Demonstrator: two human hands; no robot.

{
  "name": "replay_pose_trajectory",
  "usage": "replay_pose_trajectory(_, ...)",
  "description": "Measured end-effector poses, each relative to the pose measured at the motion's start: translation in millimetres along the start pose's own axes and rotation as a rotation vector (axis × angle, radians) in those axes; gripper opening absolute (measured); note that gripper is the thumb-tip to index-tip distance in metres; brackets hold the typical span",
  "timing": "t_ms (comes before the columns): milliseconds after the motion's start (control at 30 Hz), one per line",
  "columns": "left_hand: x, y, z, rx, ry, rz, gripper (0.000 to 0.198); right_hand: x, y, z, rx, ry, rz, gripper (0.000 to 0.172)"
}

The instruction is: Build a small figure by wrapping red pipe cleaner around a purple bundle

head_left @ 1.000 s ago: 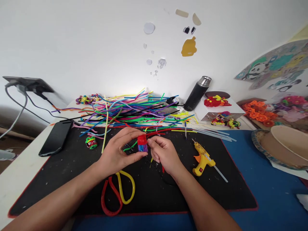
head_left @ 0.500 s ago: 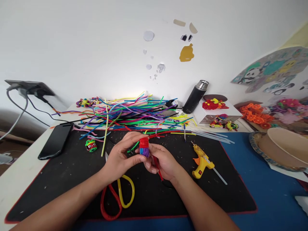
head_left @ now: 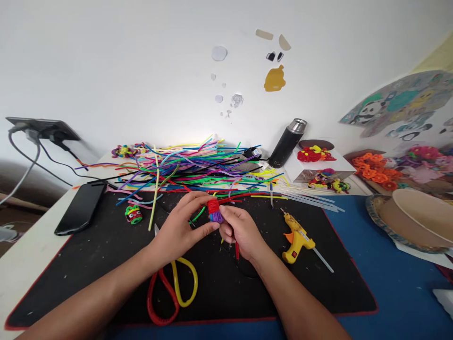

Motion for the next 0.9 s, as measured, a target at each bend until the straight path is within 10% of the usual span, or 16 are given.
replay_pose_trajectory(433,-7.4,-0.4,-4.5,0.055,-0.1,0.264,0.05,17.2,0.7,-5.6,-0.088,0.261,-0.653,0.035)
replay_pose_trajectory(900,-1.0,12.5,0.6,-0.035,-0.064,0.239,0.04,20.3,8.2,-6.2,-0.113,0.222,-0.545,0.038)
Point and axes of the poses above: each hand's wrist, its own z-axis towards the middle knuckle, its own y-axis out of the back of the hand, x = y × z, the point moved 9 cm from there along z, towards the middle knuckle, and after that the axes turned 8 degrees about z, right-handed, at the moved point
